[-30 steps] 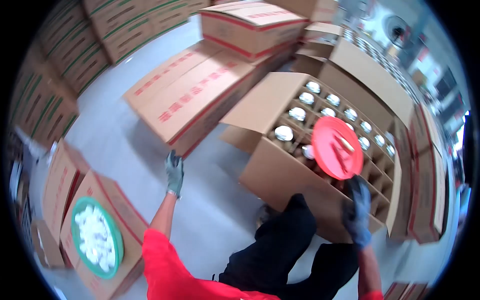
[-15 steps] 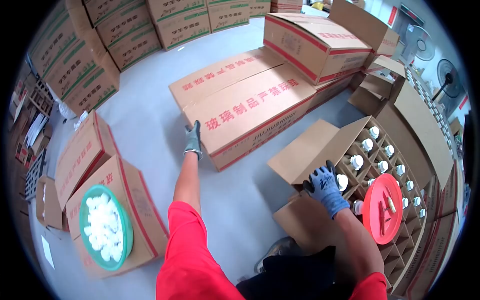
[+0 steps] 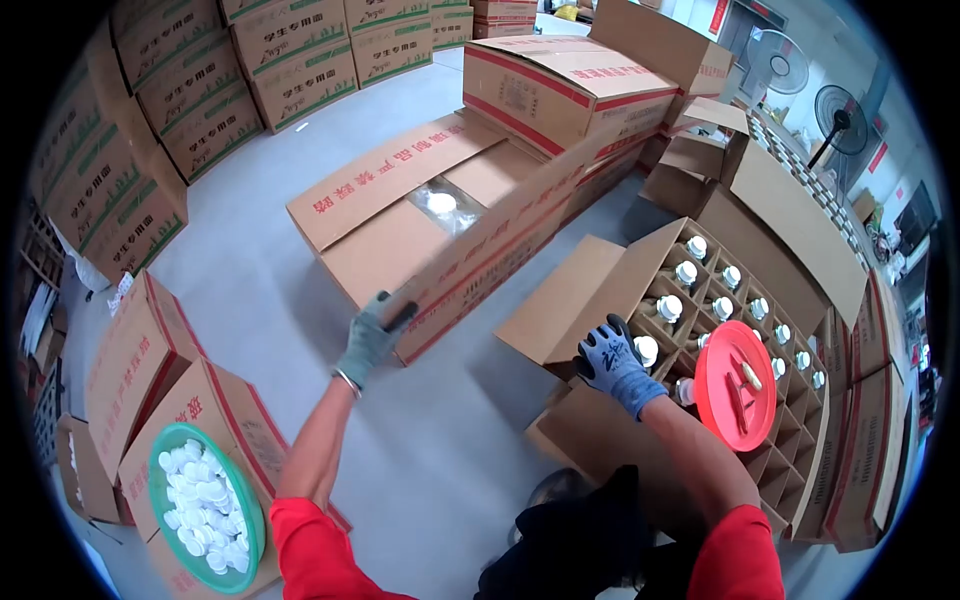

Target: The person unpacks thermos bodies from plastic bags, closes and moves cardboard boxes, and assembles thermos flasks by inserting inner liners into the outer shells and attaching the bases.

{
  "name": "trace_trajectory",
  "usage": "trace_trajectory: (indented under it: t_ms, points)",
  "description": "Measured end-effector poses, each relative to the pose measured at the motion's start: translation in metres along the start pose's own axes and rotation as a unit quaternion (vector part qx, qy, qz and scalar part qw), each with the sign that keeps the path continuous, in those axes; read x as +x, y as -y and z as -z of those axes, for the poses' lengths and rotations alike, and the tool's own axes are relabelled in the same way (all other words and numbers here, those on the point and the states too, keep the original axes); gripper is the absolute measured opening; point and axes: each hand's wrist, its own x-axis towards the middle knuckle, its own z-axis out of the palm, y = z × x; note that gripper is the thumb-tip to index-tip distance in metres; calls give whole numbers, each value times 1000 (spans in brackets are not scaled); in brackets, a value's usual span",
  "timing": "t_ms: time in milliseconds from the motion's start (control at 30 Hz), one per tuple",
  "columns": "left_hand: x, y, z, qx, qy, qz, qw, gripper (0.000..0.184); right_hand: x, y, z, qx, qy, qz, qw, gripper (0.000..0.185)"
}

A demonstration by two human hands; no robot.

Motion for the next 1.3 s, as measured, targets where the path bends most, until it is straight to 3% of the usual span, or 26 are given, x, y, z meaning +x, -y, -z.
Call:
trace_trajectory:
  t_ms: [67, 133, 233, 333, 367, 400, 467, 500, 567, 633, 700, 800, 900, 1000, 1033, 1133, 1267, 1300]
  points:
    - [-10, -61, 16, 280, 150, -51, 947, 65, -3, 1, -6, -3, -29, -3, 1000, 23]
    - [-37, -60, -19, 418, 80, -280, 861, 65, -3, 5, 3, 1, 9, -20, 1000, 26]
    - [-67, -27, -103, 453, 200, -275, 824, 58, -3, 7, 4, 18, -2, -26, 999, 28]
    - [-78, 3, -166, 528, 250, -204, 785, 56, -2, 6, 10, 21, 58, -27, 998, 29]
    - [-72, 1, -177, 608, 313, -154, 714, 58, -2, 5, 8, 24, 34, -19, 999, 30]
    - [-65, -1, -179, 602, 383, -139, 687, 55, -2, 5, 6, 34, -27, -7, 999, 25]
    - [-25, -23, -194, 570, 503, -116, 639, 52, -2, 0, 2, 17, -22, 18, 999, 27]
    - [-8, -57, -178, 490, 468, -56, 733, 46, -2, -2, 0, 31, -22, 22, 999, 29]
    - [24, 1, -247, 310, 208, -123, 920, 47, -1, -2, 1, 38, 7, 9, 999, 29]
    - [89, -52, -188, 285, -55, -179, 940, 52, 0, -1, 7, 51, 26, 10, 998, 27]
    - [141, -51, -179, 269, -190, -203, 922, 61, 1, -1, 3, 51, 30, 9, 998, 27]
    - [186, -20, -200, 256, 123, -41, 958, 64, 4, -1, 7, 41, 54, 7, 998, 28]
    - [185, -26, -221, 290, 49, -30, 955, 65, 5, -1, 11, 37, 80, 7, 996, 29]
    - [199, -44, -224, 367, 155, 86, 913, 63, 3, -3, 6, 58, 61, 8, 996, 32]
    - [196, -11, -252, 458, 46, -35, 887, 61, 3, -4, 3, 46, 61, 16, 997, 32]
    - [152, -43, -227, 470, 62, -74, 877, 59, 6, -3, 21, 55, 101, 20, 993, 31]
    - [84, -91, -224, 344, 171, -78, 920, 38, 6, -2, 14, 43, 106, 15, 993, 34]
    - [59, -99, -237, 301, 110, -123, 939, 33, 5, -2, 10, 26, 83, 24, 996, 37]
